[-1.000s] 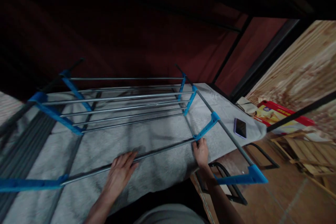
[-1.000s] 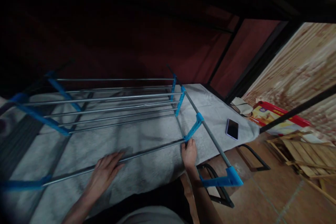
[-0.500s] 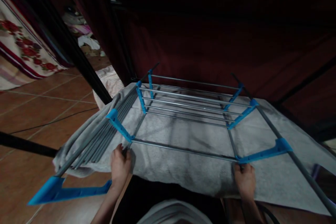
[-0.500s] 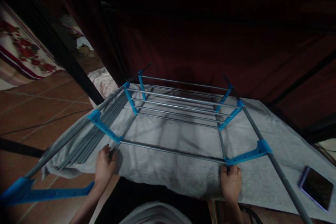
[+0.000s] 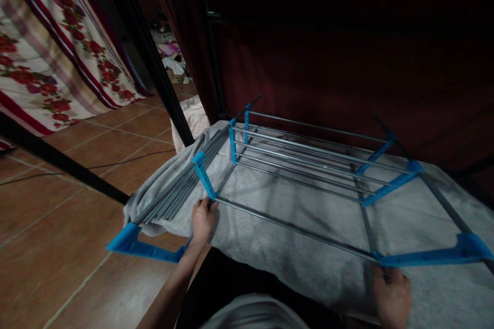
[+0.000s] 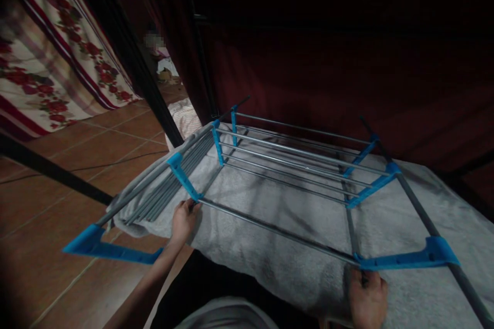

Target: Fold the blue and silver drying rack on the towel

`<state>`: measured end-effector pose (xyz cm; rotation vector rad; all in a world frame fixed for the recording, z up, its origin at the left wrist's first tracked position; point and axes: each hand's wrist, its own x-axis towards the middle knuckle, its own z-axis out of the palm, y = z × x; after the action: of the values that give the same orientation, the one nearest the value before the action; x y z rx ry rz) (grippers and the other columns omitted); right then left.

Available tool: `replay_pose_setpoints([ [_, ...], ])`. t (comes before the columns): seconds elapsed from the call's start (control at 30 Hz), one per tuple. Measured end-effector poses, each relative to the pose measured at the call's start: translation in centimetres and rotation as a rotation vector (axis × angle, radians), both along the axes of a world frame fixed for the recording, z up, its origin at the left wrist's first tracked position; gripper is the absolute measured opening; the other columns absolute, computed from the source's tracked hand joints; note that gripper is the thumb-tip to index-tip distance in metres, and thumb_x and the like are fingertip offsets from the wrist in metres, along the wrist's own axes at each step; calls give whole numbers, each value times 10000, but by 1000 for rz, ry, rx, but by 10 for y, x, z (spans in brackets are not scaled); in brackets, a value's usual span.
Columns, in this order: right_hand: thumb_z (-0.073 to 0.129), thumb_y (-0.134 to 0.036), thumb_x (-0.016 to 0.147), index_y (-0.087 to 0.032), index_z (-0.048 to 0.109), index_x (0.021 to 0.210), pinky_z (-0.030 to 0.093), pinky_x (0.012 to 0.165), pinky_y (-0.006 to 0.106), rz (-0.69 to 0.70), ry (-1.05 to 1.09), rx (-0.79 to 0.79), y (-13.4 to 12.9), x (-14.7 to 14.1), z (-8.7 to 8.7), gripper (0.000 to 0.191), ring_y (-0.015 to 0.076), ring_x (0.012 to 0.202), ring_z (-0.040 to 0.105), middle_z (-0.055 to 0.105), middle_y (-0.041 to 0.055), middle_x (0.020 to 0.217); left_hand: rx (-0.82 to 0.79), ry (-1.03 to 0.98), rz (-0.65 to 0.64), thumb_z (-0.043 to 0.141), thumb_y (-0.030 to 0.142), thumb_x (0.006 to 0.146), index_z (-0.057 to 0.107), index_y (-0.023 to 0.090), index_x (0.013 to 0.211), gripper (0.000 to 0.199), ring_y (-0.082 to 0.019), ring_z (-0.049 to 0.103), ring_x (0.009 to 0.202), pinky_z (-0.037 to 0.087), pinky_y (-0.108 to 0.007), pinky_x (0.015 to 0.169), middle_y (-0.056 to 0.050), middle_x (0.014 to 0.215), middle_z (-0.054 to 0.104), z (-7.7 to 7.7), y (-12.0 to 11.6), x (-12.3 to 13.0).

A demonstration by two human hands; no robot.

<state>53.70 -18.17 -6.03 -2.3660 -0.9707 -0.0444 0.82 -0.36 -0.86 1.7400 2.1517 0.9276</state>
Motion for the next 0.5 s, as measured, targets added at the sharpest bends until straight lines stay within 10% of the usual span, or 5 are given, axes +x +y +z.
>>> replay_pose_setpoints([
  [0.5, 278, -588, 873, -232, 512, 973, 513, 781, 480, -48, -5, -161, 3, 1, -11, 438, 377, 918, 630, 574, 140, 961, 69, 40, 18, 365, 456, 934, 692, 76, 1118, 534, -322, 614, 919, 506, -461, 899, -178, 949, 647, -14, 2, 0],
])
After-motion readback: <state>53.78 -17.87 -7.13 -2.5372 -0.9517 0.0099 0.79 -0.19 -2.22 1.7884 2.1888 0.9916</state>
